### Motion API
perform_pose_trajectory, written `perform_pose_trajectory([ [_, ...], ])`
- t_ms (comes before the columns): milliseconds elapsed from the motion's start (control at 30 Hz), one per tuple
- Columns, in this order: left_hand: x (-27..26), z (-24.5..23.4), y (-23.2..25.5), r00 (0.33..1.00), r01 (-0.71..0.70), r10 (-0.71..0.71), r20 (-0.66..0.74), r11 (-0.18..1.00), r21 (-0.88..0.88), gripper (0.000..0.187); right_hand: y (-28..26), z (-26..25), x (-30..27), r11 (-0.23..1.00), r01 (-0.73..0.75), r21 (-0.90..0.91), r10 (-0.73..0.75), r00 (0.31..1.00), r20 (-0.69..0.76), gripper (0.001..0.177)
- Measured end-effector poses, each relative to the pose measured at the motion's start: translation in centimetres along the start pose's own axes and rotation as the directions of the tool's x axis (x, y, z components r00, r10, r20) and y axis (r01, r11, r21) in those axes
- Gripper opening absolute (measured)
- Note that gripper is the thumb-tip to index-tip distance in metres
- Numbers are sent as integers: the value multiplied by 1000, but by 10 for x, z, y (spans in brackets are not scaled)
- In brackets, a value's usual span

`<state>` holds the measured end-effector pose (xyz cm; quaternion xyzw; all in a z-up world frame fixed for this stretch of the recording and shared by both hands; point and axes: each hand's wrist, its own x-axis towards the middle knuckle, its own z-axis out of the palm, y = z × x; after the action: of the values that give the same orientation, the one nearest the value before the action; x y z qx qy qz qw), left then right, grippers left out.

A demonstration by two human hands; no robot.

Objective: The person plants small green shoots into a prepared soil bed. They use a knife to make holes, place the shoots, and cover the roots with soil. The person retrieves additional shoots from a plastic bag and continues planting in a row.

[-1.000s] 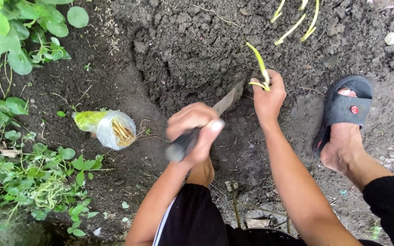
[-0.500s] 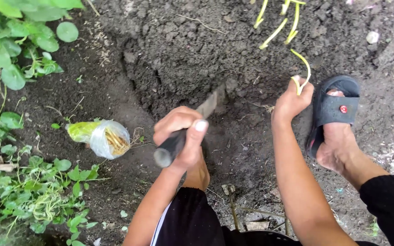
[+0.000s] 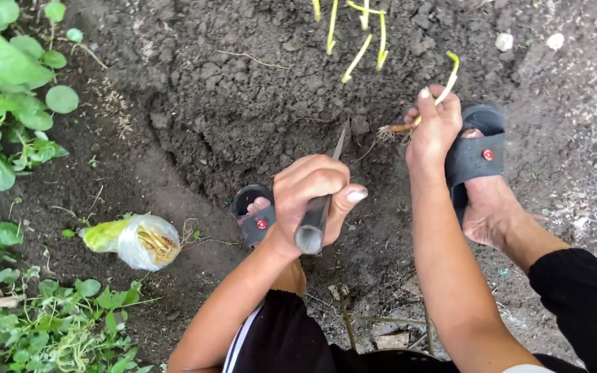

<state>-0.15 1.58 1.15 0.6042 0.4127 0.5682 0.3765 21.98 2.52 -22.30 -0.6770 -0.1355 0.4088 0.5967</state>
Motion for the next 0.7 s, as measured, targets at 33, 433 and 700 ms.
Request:
perform_pose_trajectory([
  [33,0,2,-1,1000,-2,2,7,1000,-4,28,-5,0,1,1000,-19,-2,19,999,27,16],
  [433,-15,7,-18,998,17,-9,58,990,-140,23,27,-61,-18,878,-94,-470,232,942,244,29],
  [700,-7,-19,4,997,48,-42,57,994,-101,24,-24,-24,-31,867,-40,-496,192,946,261,34],
])
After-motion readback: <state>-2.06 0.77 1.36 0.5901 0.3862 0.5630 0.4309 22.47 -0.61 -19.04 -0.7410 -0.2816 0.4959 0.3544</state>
